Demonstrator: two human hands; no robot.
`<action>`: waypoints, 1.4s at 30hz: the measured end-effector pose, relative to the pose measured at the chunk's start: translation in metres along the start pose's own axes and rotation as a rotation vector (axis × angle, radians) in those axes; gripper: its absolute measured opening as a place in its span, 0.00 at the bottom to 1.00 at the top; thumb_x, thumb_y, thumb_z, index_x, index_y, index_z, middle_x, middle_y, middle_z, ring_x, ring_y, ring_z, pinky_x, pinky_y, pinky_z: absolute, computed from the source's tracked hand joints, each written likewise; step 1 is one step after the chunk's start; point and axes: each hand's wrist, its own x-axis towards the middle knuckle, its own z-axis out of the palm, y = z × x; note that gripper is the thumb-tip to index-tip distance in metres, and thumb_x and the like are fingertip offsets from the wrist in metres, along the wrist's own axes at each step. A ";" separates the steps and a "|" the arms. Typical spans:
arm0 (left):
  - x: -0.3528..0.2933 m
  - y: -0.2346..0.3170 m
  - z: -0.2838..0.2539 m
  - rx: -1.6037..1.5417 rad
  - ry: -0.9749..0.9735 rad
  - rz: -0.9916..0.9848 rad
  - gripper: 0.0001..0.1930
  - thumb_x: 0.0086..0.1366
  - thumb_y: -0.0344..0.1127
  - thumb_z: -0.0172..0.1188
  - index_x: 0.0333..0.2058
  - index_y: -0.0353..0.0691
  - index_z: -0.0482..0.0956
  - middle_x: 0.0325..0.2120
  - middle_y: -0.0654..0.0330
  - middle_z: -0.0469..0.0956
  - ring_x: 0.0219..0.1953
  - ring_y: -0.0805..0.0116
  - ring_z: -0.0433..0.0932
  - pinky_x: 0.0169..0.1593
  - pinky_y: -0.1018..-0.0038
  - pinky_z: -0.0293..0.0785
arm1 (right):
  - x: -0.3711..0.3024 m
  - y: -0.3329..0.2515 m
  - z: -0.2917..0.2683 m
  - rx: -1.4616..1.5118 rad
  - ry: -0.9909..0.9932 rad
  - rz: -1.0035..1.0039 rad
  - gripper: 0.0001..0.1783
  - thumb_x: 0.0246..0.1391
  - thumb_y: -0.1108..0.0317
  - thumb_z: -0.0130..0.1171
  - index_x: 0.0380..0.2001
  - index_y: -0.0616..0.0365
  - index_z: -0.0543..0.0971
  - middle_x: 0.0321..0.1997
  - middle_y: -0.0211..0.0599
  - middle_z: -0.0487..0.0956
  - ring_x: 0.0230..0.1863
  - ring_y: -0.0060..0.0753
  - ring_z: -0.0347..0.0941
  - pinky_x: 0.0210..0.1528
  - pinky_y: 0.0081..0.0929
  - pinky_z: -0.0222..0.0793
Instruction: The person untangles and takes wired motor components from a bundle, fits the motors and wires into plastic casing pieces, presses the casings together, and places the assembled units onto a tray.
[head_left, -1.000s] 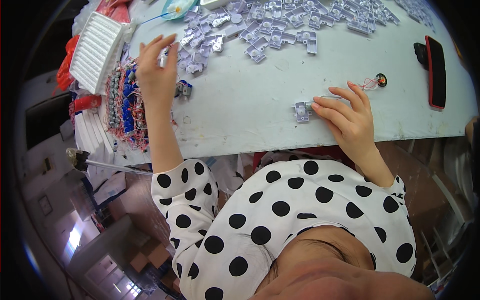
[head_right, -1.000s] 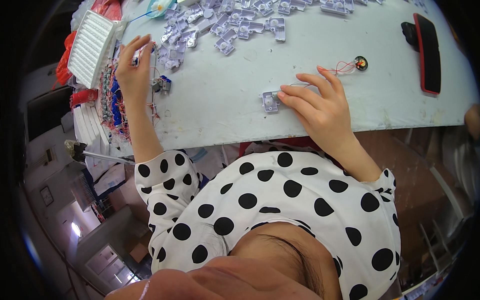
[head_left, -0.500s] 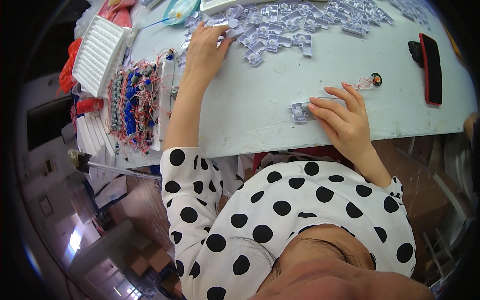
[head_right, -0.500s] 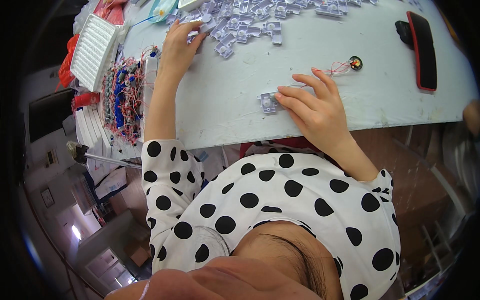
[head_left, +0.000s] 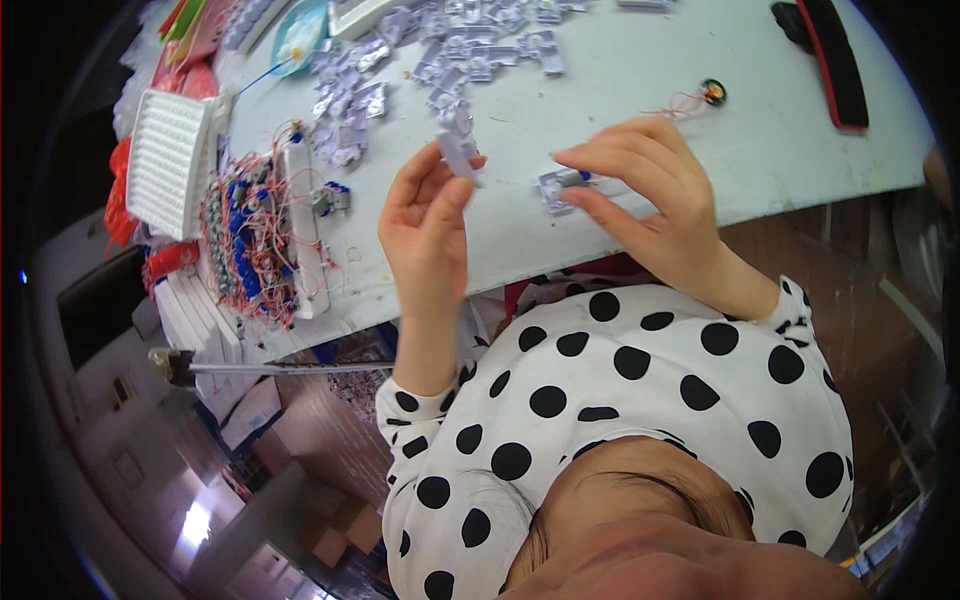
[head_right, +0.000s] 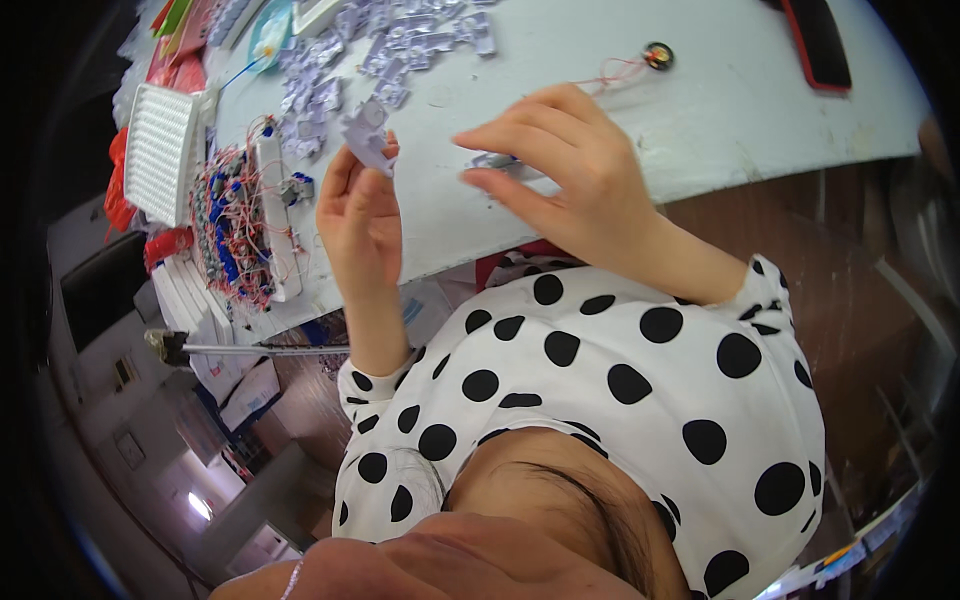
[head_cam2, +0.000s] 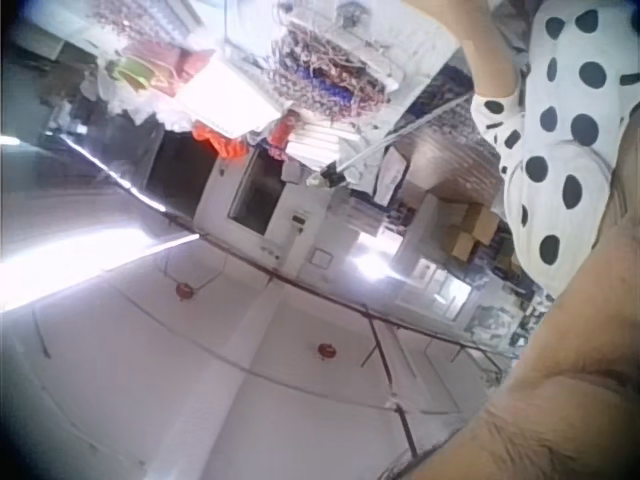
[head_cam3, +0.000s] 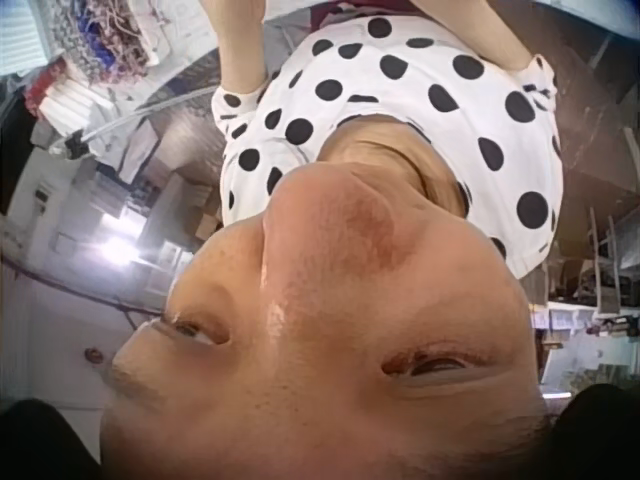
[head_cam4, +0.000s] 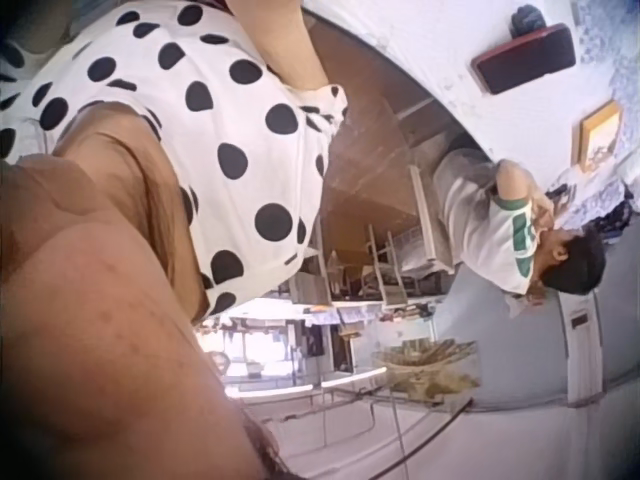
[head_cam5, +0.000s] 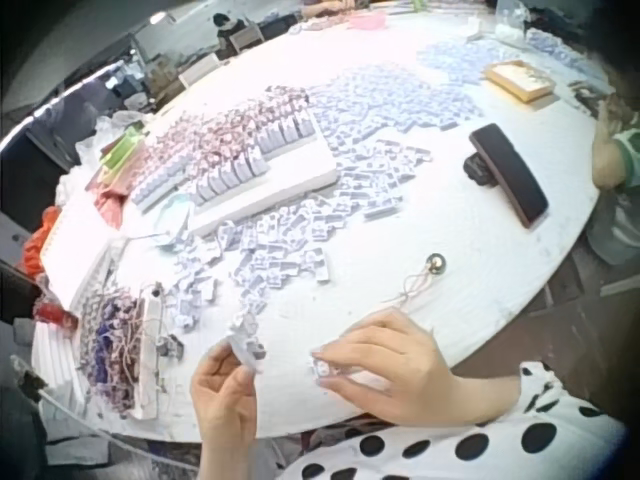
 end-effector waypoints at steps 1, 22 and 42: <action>-0.009 -0.005 0.013 0.215 0.081 0.044 0.27 0.60 0.18 0.65 0.59 0.29 0.70 0.47 0.49 0.80 0.51 0.62 0.80 0.69 0.58 0.62 | 0.005 -0.005 0.004 0.083 0.018 0.025 0.18 0.44 0.68 0.74 0.41 0.55 0.85 0.36 0.30 0.83 0.40 0.37 0.74 0.39 0.29 0.72; 0.014 0.029 0.036 1.548 -0.716 0.855 0.26 0.51 0.29 0.70 0.51 0.49 0.83 0.56 0.61 0.79 0.59 0.56 0.74 0.65 0.56 0.66 | 0.033 0.036 -0.037 0.603 -0.705 0.434 0.20 0.60 0.66 0.59 0.53 0.67 0.79 0.43 0.40 0.84 0.44 0.28 0.78 0.50 0.27 0.72; 0.000 -0.004 0.018 1.494 -0.698 0.841 0.19 0.49 0.32 0.75 0.41 0.39 0.84 0.46 0.60 0.83 0.49 0.59 0.80 0.55 0.60 0.73 | 0.020 0.035 -0.017 0.566 -0.529 0.439 0.28 0.58 0.77 0.51 0.64 0.62 0.70 0.33 0.37 0.82 0.34 0.27 0.78 0.42 0.26 0.75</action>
